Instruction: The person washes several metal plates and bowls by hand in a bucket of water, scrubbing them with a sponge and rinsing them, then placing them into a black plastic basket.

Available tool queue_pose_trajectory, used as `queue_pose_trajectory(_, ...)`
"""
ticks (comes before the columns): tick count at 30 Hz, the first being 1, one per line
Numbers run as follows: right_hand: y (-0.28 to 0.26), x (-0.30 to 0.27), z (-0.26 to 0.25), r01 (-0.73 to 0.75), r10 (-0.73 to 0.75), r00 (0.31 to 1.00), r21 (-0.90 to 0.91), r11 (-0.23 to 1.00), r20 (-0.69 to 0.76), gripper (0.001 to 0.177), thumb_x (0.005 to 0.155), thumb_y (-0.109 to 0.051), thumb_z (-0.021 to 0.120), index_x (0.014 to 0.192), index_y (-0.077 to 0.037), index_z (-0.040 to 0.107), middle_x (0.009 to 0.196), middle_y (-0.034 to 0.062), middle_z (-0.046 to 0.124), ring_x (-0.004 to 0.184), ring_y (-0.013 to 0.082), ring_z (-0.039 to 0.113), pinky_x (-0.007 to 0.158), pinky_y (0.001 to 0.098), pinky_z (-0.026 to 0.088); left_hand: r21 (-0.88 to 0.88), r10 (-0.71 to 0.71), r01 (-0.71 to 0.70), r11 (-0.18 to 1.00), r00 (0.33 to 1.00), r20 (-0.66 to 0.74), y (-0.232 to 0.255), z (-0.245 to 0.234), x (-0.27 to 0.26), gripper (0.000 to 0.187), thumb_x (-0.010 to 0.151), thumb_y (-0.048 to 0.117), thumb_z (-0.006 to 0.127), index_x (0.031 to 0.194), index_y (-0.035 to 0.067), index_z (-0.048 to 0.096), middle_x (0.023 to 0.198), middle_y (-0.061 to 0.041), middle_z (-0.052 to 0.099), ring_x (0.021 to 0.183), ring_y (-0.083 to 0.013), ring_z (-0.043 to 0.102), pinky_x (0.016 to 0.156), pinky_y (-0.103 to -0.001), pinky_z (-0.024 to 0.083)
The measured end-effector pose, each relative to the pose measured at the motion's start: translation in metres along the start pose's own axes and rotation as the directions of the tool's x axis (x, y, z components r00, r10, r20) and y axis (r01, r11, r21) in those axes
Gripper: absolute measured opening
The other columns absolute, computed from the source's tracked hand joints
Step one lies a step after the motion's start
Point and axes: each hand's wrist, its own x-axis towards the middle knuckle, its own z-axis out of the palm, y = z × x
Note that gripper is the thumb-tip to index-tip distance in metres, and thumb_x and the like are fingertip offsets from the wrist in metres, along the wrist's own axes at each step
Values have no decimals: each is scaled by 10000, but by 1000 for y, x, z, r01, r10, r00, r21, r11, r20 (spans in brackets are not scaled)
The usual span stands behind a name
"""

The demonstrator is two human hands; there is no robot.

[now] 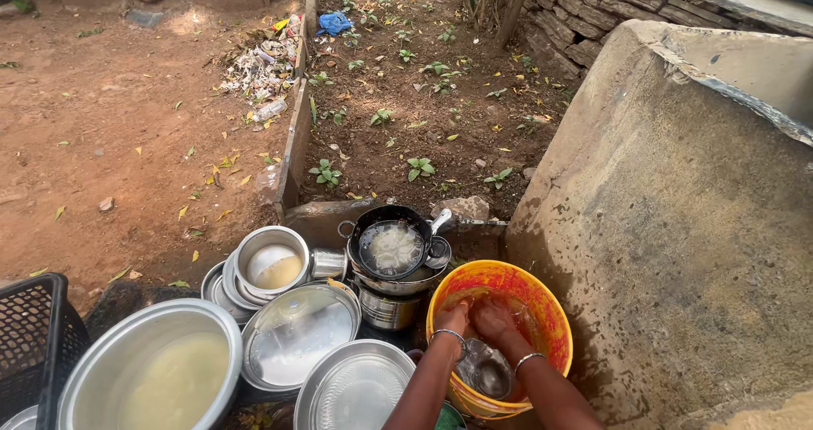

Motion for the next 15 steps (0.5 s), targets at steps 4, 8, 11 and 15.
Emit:
queue_pose_trajectory(4, 22, 9, 1, -229, 357, 913, 972, 50, 197, 268, 880, -104, 594, 1044, 9, 772, 981, 162, 808, 891, 324, 765, 825, 551, 612, -77, -88, 79, 994, 989, -117, 3, 9, 8, 331, 981, 338, 649, 1186, 79, 653, 1067, 16, 693, 884, -167, 663, 782, -347, 529)
queue_pose_trajectory(8, -7, -8, 24, -424, 279, 822, 860, -284, 497, 471, 1015, -285, 494, 1162, 93, 731, 1089, 307, 738, 907, 392, 743, 842, 574, 574, -122, -132, 127, 984, 991, -37, 7, 14, 19, 322, 975, 342, 659, 1167, 84, 659, 1048, 9, 696, 860, -168, 661, 756, -345, 530)
queue_pose_trajectory(11, -13, -44, 41, 310, -99, 940, 700, 644, -326, 838, 892, -55, 707, 1498, 249, 216, 1529, 490, 261, 1442, 588, 300, 1073, 659, 293, -150, -174, 175, 973, 985, 20, 6, 11, 28, 315, 971, 345, 668, 1153, 88, 663, 1033, 3, 697, 842, -168, 659, 737, -344, 531)
queue_pose_trajectory(15, -28, -24, 30, -71, 69, 997, 595, 800, 27, 535, 919, -99, 568, 1429, -25, 426, 1470, 159, 536, 1391, 299, 514, 1184, 577, 327, -175, -207, 223, 959, 973, 103, -1, 19, 33, 307, 966, 349, 678, 1134, 93, 669, 1014, -4, 699, 818, -169, 657, 712, -342, 532)
